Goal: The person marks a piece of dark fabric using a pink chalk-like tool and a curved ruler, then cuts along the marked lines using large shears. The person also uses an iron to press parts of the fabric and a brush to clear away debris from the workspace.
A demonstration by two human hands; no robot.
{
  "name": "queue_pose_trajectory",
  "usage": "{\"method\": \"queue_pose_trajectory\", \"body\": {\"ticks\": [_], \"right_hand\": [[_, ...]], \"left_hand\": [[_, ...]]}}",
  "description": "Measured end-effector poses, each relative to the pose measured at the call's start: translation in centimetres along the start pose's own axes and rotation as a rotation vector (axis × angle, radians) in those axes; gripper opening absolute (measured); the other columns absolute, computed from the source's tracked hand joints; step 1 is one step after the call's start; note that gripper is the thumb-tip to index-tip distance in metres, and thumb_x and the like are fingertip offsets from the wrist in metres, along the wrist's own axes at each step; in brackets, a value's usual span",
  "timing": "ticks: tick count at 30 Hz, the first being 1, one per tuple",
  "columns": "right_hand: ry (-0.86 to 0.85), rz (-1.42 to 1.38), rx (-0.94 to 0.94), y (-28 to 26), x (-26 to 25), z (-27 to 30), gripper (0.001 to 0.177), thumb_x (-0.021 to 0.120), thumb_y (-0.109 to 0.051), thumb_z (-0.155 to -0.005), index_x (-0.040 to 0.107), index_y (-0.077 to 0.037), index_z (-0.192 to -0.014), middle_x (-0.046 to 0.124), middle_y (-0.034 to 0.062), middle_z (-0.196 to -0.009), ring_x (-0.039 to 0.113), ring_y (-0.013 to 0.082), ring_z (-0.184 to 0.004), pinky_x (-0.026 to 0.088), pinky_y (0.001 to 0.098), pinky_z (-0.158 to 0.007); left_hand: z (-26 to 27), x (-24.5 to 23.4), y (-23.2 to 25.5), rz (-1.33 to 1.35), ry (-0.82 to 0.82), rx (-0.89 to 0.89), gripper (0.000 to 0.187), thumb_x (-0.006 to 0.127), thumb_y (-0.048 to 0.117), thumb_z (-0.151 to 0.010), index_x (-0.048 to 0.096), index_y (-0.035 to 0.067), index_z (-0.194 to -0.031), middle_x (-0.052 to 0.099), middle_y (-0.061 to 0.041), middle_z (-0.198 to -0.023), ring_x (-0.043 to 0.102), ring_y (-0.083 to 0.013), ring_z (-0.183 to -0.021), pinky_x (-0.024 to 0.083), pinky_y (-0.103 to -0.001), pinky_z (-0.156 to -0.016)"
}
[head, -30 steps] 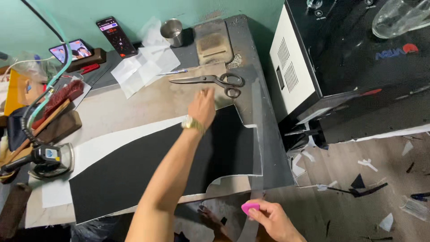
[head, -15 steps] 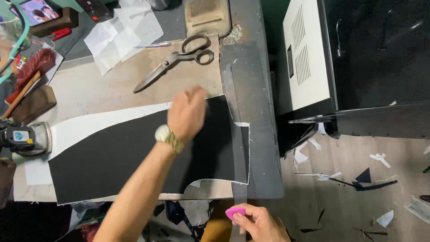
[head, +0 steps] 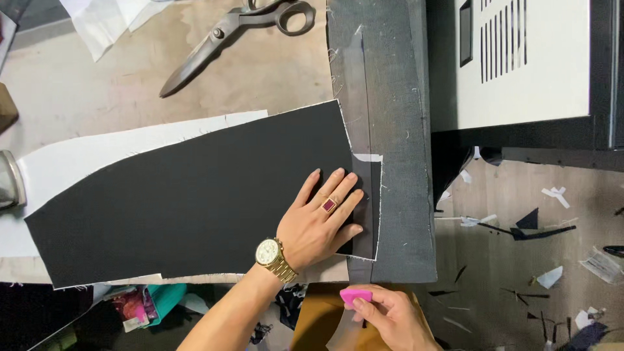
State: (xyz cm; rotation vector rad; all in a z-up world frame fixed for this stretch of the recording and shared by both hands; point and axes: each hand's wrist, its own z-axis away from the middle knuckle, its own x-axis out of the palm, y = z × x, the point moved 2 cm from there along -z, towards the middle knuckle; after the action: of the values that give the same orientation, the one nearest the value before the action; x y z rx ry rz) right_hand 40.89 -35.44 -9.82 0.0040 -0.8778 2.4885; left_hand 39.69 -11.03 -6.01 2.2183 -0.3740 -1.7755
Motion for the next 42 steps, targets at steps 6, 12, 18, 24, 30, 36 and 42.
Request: {"method": "queue_pose_trajectory", "body": {"ticks": [6, 12, 18, 24, 30, 36, 42], "right_hand": [[-0.007, -0.053, -0.067, 1.1, 0.1, -0.2, 0.038, 0.069, -0.031, -0.089, 0.087, -0.008, -0.114, 0.090, 0.0048, -0.106, 0.082, 0.0141, -0.076, 0.065, 0.0233, -0.077], [-0.025, -0.279, 0.018, 0.5, 0.2, -0.2, 0.040, 0.072, -0.024, -0.086, 0.086, 0.004, -0.110, 0.093, 0.0201, -0.098, 0.085, 0.0224, -0.078, 0.067, 0.0309, -0.081], [-0.042, -0.347, -0.024, 1.9, 0.3, -0.7, 0.041, 0.072, -0.026, -0.086, 0.085, 0.007, -0.108, 0.091, 0.0245, -0.095, 0.080, 0.0241, -0.074, 0.063, 0.0322, -0.078], [0.044, -0.235, -0.097, -1.3, 0.2, 0.5, 0.040, 0.069, -0.028, -0.089, 0.087, 0.002, -0.110, 0.091, 0.0162, -0.091, 0.080, 0.0189, -0.067, 0.064, 0.0293, -0.077], [0.001, -0.153, -0.246, -0.8, 0.2, 1.4, 0.036, 0.065, -0.024, -0.094, 0.086, 0.003, -0.085, 0.084, 0.0139, -0.124, 0.087, 0.0217, -0.102, 0.066, 0.0310, -0.090], [0.163, -0.197, -0.167, -1.4, 0.5, 3.5, 0.036, 0.072, -0.029, -0.087, 0.091, -0.002, -0.100, 0.084, 0.0126, -0.129, 0.089, 0.0183, -0.083, 0.073, 0.0288, -0.078], [0.232, 0.151, -0.518, -0.4, 1.0, 3.5, 0.029, 0.066, -0.024, -0.094, 0.084, -0.008, -0.111, 0.076, 0.0099, -0.133, 0.081, 0.0137, -0.109, 0.066, 0.0249, -0.091]], "left_hand": [[0.0, 0.0, -0.1, 0.019, 0.004, 0.018, 0.047, 0.052, 0.041, -0.108, 0.058, 0.005, -0.138, 0.054, -0.015, -0.150, 0.053, -0.0378, -0.141, 0.037, -0.062, -0.117], [0.1, 0.0, -0.1, 0.023, 0.001, 0.033, 0.048, 0.051, 0.042, -0.108, 0.057, 0.007, -0.141, 0.053, -0.015, -0.151, 0.052, -0.0378, -0.142, 0.038, -0.062, -0.117], [0.3, 0.2, -0.2, 0.026, -0.026, 0.031, 0.048, 0.055, 0.042, -0.107, 0.056, 0.010, -0.143, 0.050, -0.014, -0.154, 0.050, -0.0366, -0.144, 0.036, -0.062, -0.119], [-0.2, 0.1, 0.0, -0.032, -0.001, -0.014, 0.051, 0.050, 0.045, -0.108, 0.060, 0.005, -0.139, 0.054, -0.014, -0.151, 0.051, -0.0345, -0.142, 0.036, -0.062, -0.117], [-0.2, 0.5, 0.1, -0.067, -0.027, -0.068, 0.055, 0.049, 0.049, -0.107, 0.060, 0.007, -0.140, 0.052, -0.015, -0.153, 0.045, -0.0347, -0.145, 0.032, -0.070, -0.116], [-0.6, 0.6, 0.0, -0.040, 0.020, -0.063, 0.055, 0.048, 0.048, -0.107, 0.060, 0.003, -0.137, 0.052, -0.018, -0.152, 0.049, -0.0359, -0.144, 0.033, -0.069, -0.116], [-0.5, 0.7, -0.2, -0.032, -0.002, -0.071, 0.057, 0.053, 0.049, -0.106, 0.056, 0.005, -0.142, 0.050, -0.018, -0.153, 0.047, -0.0354, -0.145, 0.032, -0.067, -0.118]]}}
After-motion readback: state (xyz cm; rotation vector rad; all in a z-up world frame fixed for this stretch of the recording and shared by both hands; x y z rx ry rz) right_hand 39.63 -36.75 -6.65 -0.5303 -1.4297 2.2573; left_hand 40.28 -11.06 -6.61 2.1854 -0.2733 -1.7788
